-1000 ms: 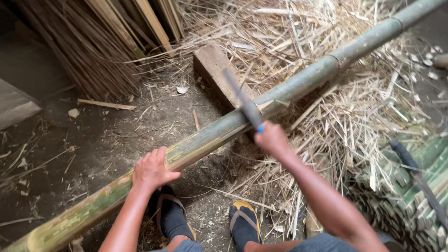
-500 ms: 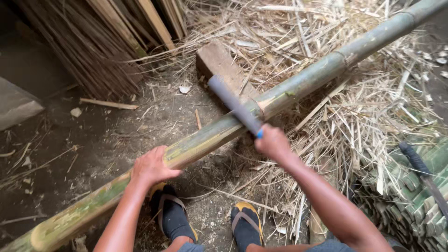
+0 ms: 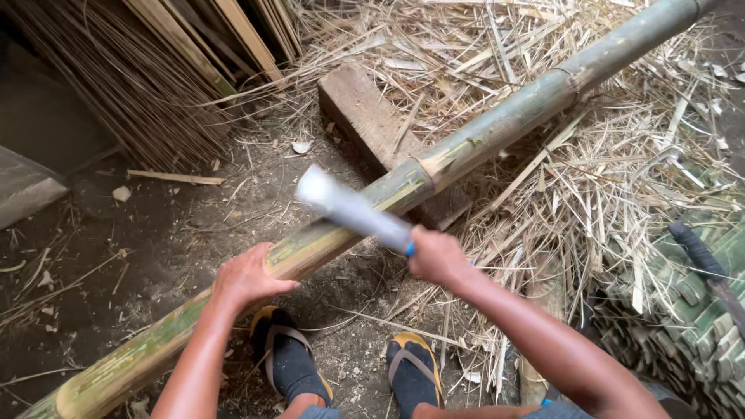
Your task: The person uses a blue-handled knife to shave the outer layer of a long bamboo pole resting on a wooden block. They repeatedly scrape the surface to remove the outer skin, rotating the pole to access different sides.
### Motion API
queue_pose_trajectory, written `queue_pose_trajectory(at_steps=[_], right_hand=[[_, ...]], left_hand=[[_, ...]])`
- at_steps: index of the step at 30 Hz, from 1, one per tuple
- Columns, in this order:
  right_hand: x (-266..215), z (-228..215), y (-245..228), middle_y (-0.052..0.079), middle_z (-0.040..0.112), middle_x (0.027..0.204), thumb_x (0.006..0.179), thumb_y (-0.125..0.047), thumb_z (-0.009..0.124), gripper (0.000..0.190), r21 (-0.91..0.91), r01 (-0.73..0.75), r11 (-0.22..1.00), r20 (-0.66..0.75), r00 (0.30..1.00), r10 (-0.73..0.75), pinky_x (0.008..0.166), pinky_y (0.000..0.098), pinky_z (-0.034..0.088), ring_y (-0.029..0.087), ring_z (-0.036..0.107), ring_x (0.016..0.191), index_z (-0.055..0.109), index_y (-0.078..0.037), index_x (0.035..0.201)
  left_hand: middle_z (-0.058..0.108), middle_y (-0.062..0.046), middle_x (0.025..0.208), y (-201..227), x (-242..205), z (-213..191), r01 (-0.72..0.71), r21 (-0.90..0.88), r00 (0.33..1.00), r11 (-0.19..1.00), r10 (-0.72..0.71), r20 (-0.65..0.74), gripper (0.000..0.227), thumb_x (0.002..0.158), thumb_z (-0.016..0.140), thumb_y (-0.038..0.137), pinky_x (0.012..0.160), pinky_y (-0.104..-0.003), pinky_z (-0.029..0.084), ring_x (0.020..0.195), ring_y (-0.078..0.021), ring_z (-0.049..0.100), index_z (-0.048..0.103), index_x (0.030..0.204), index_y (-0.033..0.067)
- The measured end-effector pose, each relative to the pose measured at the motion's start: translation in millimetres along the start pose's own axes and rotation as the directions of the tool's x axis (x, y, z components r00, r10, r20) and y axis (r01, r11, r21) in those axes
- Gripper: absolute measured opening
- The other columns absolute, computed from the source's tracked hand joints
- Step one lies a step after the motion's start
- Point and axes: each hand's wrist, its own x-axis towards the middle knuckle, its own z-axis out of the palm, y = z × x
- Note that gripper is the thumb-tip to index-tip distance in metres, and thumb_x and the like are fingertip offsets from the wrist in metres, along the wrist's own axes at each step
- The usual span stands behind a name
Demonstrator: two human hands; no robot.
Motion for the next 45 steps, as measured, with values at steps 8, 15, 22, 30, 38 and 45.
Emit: queue_pose_trajectory(at_steps=[8,15,22,30,38,45], right_hand=[[40,-74,78,0.016,0.066,0.072,0.091,-0.007,0.056,0.007,0.417,-0.266,0.869,-0.261,0.881,0.395,0.049,0.0443,0.055,0.025,0.061,0.055,0.058,-0.001,0.093],[3,-14,21,0.016,0.070,0.074,0.084,-0.008,0.062,0.012,-0.075,0.022,0.997,-0.134,0.990,-0.031,0.053,0.0382,0.056,0.027,0.070,0.062,0.057,-0.001,0.093],[18,-71,154,0.022,0.072,0.090,0.084,-0.014,0.063,0.020,0.458,-0.425,0.781,-0.366,0.711,0.601,0.069,0.0470,0.060,0.034,0.073,0.075,0.065,0.000,0.097],[-22,-42,97,0.019,0.069,0.085,0.086,-0.009,0.062,0.025,0.364,-0.424,0.829,-0.283,0.798,0.532,0.054,0.0359,0.057,0.022,0.066,0.064,0.061,0.006,0.106],[-31,3,28,0.013,0.066,0.068,0.084,-0.008,0.061,0.010,0.082,-0.154,0.985,-0.239,0.956,0.170,0.051,0.0388,0.054,0.025,0.068,0.057,0.060,-0.002,0.092],[-22,-35,50,0.018,0.069,0.074,0.088,-0.015,0.061,0.021,0.365,-0.320,0.874,-0.253,0.870,0.423,0.058,0.0447,0.064,0.029,0.072,0.062,0.060,0.000,0.102]], left_hand=[[0.070,-0.007,0.124,-5,11,3,-0.025,-0.005,0.999,1.000,0.025,0.020,0.095,0.049,0.085,0.067,0.096,-0.047,0.054,0.112,-0.0294,0.068,0.061,0.129,0.0234],[0.072,-0.003,0.120,-9,18,15,0.046,0.000,0.997,0.999,-0.046,0.060,0.099,0.046,0.085,0.067,0.091,-0.046,0.057,0.110,-0.0239,0.070,0.059,0.131,0.0248],[0.061,-0.009,0.124,13,-29,16,-0.066,0.173,0.983,0.983,0.094,-0.159,0.099,0.059,0.084,0.063,0.100,-0.046,0.049,0.115,-0.0253,0.060,0.051,0.137,0.0119],[0.054,-0.014,0.134,32,-60,36,-0.136,0.131,0.969,0.982,0.160,-0.191,0.115,0.051,0.092,0.055,0.104,-0.054,0.044,0.126,-0.0334,0.055,0.044,0.145,0.0094],[0.063,-0.010,0.122,29,-63,33,-0.127,0.101,0.973,0.987,0.144,-0.182,0.096,0.056,0.083,0.054,0.098,-0.047,0.050,0.116,-0.0318,0.060,0.050,0.137,0.0143],[0.065,-0.012,0.123,30,-49,18,-0.123,0.083,0.979,0.989,0.135,-0.150,0.096,0.056,0.084,0.059,0.098,-0.045,0.052,0.115,-0.0316,0.064,0.051,0.133,0.0139]])
